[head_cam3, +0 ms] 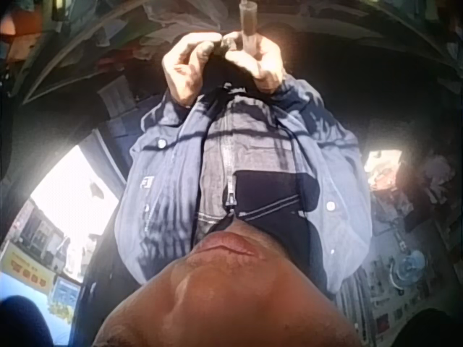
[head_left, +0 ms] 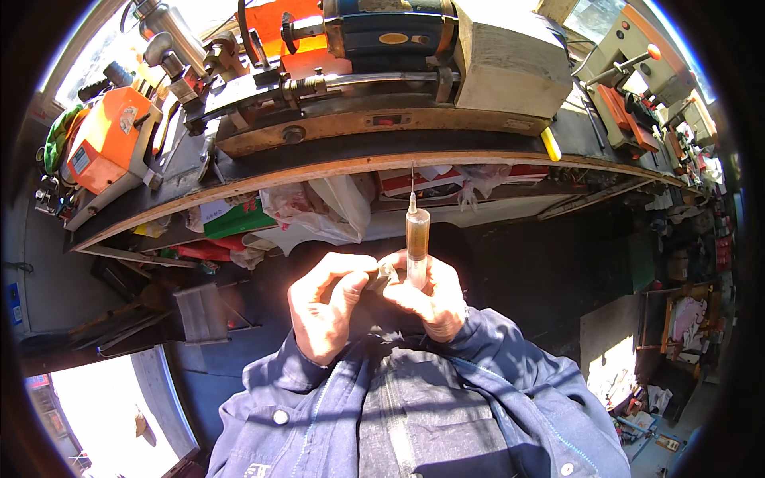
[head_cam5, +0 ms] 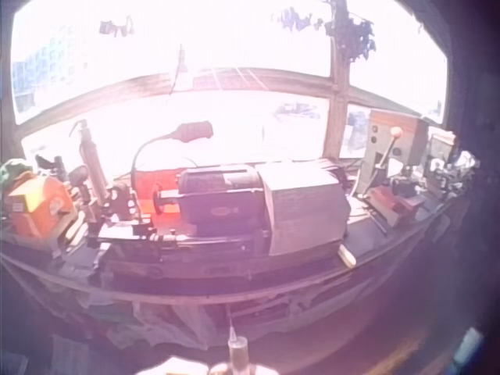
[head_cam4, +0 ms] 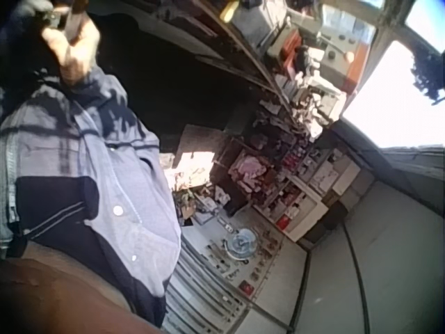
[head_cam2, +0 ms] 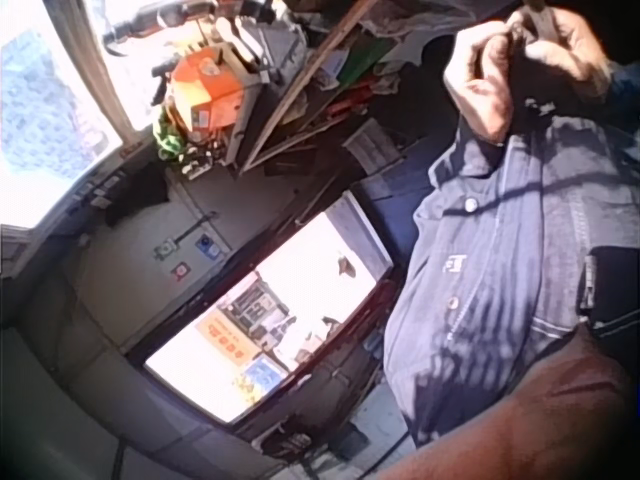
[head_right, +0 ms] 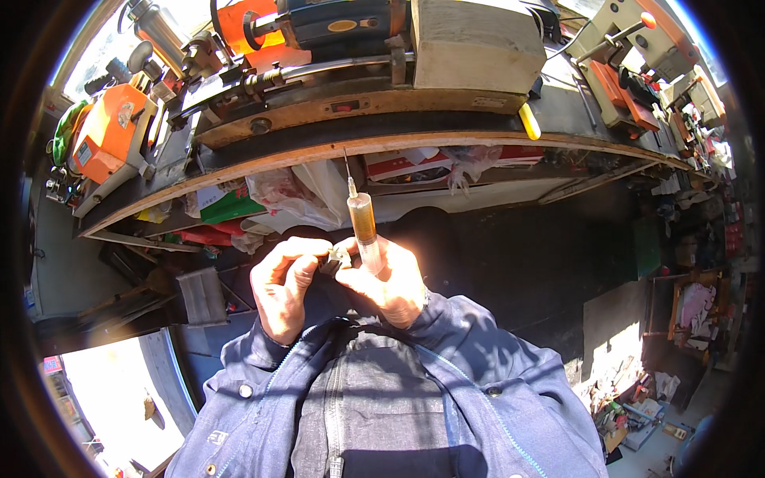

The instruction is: The person uses a bench grinder to smooth a small metal part, repeatedly applying a liquid from a syringe to the grinding wheel and the part. The person then wipes the part with a cloth and places it on the workbench.

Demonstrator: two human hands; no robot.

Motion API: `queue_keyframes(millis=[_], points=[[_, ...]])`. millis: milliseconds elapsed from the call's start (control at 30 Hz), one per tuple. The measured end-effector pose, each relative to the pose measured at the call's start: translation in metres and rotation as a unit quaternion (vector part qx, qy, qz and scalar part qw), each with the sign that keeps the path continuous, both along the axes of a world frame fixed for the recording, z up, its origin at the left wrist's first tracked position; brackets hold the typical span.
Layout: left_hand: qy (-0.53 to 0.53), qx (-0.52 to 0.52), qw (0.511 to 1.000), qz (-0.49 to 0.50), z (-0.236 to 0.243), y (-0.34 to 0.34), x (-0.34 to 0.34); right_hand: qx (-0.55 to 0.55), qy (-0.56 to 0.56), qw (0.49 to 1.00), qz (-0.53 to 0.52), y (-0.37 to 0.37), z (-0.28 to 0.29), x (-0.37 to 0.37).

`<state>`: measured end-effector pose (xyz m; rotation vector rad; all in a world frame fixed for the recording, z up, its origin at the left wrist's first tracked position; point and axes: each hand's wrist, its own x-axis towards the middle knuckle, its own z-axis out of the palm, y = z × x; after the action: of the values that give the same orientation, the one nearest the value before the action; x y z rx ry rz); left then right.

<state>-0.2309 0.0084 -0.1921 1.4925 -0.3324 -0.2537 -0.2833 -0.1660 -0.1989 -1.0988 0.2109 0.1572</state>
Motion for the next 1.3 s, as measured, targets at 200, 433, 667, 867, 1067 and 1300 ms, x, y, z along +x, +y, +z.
queue_keyframes(millis=[200, 433, 667, 867, 1067, 1300], points=[[0.158, -0.140, 0.976, -0.048, -0.010, 0.002, 0.006, 0.005, 0.013, 1.000, 0.002, 0.000, -0.001, -0.001], [0.178, -0.154, 0.968, -0.081, -0.016, 0.003, 0.007, -0.028, 0.023, 0.999, 0.001, 0.002, -0.001, 0.000], [0.196, -0.172, 0.961, -0.088, -0.017, 0.002, 0.006, -0.047, 0.036, 0.998, 0.018, -0.002, 0.000, -0.001], [0.128, -0.061, 0.989, -0.040, -0.007, 0.015, 0.018, -0.012, -0.001, 1.000, -0.023, 0.007, -0.006, 0.001], [-0.080, 0.049, 0.969, 0.230, -0.002, 0.077, 0.075, 0.016, -0.017, 0.999, -0.039, 0.004, -0.016, 0.001], [-0.207, 0.315, 0.852, 0.362, 0.014, 0.167, 0.157, 0.011, -0.017, 0.999, -0.028, 0.004, -0.017, 0.000]])
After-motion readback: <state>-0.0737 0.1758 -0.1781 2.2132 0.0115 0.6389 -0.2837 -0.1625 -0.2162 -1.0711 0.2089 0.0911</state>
